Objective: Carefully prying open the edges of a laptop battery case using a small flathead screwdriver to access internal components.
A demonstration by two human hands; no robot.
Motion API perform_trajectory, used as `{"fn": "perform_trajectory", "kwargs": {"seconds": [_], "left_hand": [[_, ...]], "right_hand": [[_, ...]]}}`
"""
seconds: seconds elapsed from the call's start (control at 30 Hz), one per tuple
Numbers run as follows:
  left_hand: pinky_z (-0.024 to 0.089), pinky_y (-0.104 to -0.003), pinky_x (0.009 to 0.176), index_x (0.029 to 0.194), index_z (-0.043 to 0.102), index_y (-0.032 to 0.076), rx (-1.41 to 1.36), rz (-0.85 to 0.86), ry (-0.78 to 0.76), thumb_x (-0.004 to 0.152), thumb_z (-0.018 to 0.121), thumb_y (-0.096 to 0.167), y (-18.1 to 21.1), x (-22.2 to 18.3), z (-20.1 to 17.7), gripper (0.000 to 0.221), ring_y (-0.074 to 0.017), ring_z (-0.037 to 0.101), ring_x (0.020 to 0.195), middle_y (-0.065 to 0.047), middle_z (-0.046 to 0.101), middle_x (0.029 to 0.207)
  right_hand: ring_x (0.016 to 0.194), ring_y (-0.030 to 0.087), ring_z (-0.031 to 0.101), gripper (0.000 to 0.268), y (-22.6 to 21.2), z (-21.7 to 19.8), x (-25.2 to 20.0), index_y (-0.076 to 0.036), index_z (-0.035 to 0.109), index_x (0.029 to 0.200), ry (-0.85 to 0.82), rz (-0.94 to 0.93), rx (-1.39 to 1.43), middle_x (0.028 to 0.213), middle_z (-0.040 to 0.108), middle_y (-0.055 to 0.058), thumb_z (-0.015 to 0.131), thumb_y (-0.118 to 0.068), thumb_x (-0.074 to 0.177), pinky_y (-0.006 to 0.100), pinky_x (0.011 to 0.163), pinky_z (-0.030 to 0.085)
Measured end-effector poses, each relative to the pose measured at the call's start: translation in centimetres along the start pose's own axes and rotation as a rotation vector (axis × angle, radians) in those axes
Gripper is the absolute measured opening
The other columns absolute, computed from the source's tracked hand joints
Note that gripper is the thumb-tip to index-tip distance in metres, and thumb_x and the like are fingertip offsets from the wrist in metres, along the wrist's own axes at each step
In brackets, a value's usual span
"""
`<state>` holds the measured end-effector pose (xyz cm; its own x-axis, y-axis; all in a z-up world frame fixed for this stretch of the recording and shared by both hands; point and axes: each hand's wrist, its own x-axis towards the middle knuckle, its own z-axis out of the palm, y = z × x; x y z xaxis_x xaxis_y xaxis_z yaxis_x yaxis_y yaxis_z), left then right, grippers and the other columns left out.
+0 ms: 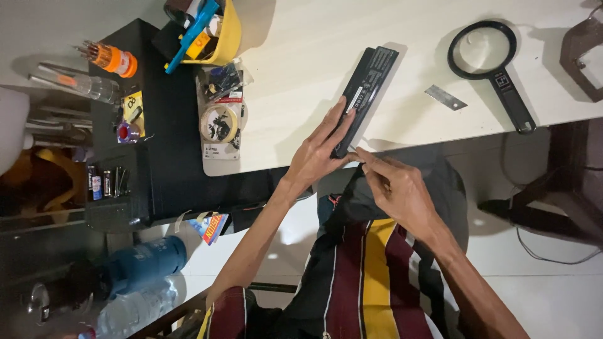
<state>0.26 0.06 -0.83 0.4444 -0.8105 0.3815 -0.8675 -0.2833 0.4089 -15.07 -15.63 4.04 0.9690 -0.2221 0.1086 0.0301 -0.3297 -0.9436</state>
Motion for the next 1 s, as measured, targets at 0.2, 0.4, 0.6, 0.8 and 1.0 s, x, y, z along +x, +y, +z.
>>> {"fn": "perform_trajectory", "kwargs": {"seconds": [0.2, 0.4, 0.6, 0.8, 1.0], "left_hand": [[0.034, -0.043, 0.129, 0.163, 0.036, 0.015, -0.007, 0.012, -0.002, 0.094, 0.079, 0.042, 0.0, 0.1, 0.2, 0.085, -0.0321, 0.038, 0.152, -0.016, 0.026, 0.17], [0.035, -0.037, 0.129, 0.164, 0.034, 0.016, 0.114, 0.025, -0.015, 0.097, 0.078, 0.04, 0.4, 0.1, 0.0, 0.084, -0.0271, 0.036, 0.155, -0.013, 0.025, 0.171], [0.036, -0.038, 0.129, 0.165, 0.03, 0.019, 0.107, 0.022, -0.044, 0.095, 0.082, 0.032, 0.0, -0.1, 0.2, 0.088, -0.027, 0.033, 0.156, -0.011, 0.023, 0.172], [0.038, -0.038, 0.128, 0.167, 0.028, 0.021, 0.098, 0.005, -0.085, 0.095, 0.083, 0.026, 0.5, 0.0, -0.3, 0.091, -0.0286, 0.03, 0.157, -0.009, 0.019, 0.173], [0.036, -0.041, 0.128, 0.167, 0.026, 0.021, 0.053, -0.015, -0.103, 0.097, 0.08, 0.024, 0.9, 0.1, -0.7, 0.089, -0.0301, 0.031, 0.156, -0.01, 0.02, 0.173]], "right_hand": [[0.059, 0.031, 0.067, 0.036, 1.4, 0.2, -0.4, -0.001, 0.065, 0.137, -0.033, 0.009, 0.011, 0.08, 0.068, 0.03, 0.057, -0.004, 0.102, 0.033, 0.042, 0.046], [0.076, 0.042, 0.072, 0.035, 2.4, 0.7, -0.7, 0.0, 0.068, 0.134, 0.01, 0.027, 0.032, 0.092, 0.071, 0.033, 0.058, 0.0, 0.1, 0.041, 0.051, 0.055], [0.075, 0.045, 0.072, 0.026, 0.2, -0.3, 0.0, 0.002, 0.074, 0.122, 0.04, 0.024, 0.033, 0.093, 0.072, 0.034, 0.064, -0.002, 0.099, 0.045, 0.053, 0.056], [0.083, 0.05, 0.071, 0.025, 1.4, 0.1, -0.6, 0.003, 0.074, 0.12, 0.044, 0.053, 0.034, 0.095, 0.072, 0.035, 0.064, -0.002, 0.097, 0.048, 0.057, 0.059], [0.085, 0.047, 0.072, 0.033, 3.0, 0.6, -0.8, -0.003, 0.071, 0.131, 0.029, 0.056, 0.052, 0.095, 0.073, 0.031, 0.06, -0.005, 0.1, 0.046, 0.056, 0.059]]}}
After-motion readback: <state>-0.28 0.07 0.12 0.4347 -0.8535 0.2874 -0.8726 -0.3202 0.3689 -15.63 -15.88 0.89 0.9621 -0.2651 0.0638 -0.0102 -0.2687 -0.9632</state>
